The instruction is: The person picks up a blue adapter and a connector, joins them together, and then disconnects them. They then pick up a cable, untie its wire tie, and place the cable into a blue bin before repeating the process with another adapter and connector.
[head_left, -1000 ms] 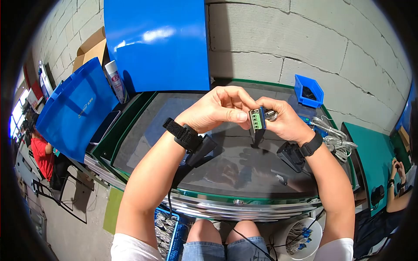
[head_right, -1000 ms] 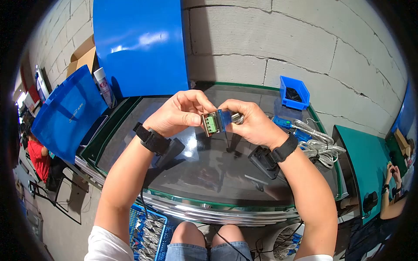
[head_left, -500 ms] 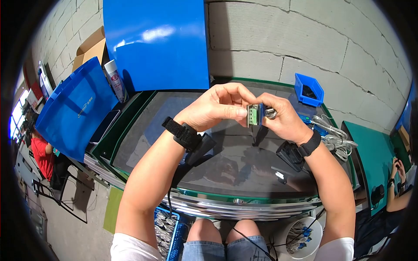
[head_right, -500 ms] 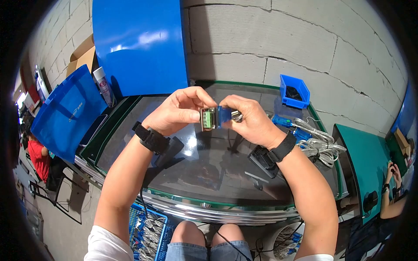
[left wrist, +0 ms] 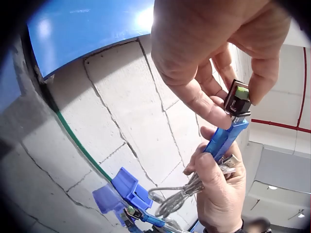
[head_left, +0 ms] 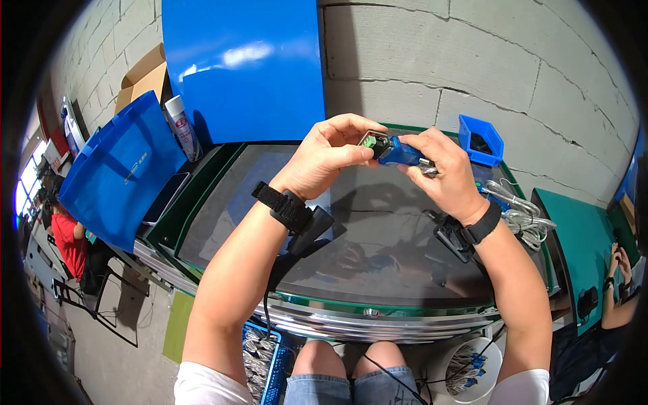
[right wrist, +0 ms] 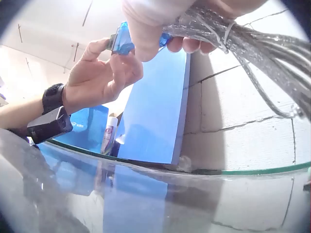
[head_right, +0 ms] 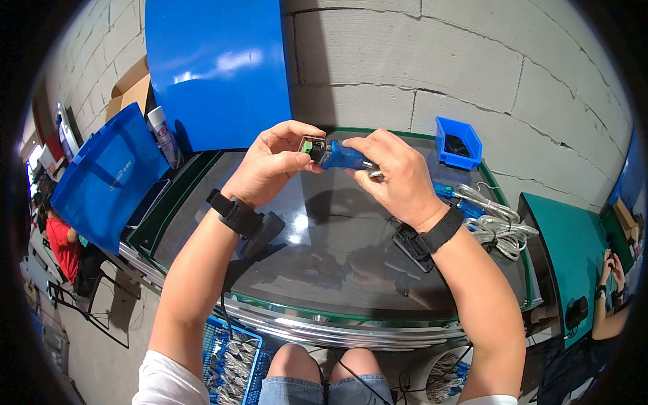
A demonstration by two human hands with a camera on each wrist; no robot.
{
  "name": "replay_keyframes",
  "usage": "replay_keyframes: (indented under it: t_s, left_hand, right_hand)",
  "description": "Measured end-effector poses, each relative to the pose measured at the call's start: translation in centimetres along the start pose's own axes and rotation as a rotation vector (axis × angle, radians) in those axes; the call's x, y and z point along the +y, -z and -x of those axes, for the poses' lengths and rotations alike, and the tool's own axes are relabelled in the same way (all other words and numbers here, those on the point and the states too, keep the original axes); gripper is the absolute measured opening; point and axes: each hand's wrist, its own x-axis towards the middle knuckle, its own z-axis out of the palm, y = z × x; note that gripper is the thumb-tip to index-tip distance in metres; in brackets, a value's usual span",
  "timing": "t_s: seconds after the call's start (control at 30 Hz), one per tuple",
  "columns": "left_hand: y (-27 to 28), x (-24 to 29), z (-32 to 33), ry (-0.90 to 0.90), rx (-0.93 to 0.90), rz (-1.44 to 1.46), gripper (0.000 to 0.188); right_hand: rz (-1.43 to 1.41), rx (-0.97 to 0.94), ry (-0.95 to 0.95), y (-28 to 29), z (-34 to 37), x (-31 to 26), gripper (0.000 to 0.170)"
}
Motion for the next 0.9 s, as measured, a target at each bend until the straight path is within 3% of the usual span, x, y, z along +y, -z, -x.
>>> replay_keyframes:
  t_s: [0.37,0.9]
  left_hand:
    - [0.0,-0.3,-0.3,-0.025,0.071,0.046,0.031]
    - [0.3,-1.5,-0.7,0.053,0.180,-0.183,0.024]
  right_hand:
    - [0.030,0.023,-0.018,0.1,-0.1,-1.2,0.050]
    - [0.052,-0.109,-0.051,-0.1,0.1,-0.9,0.043]
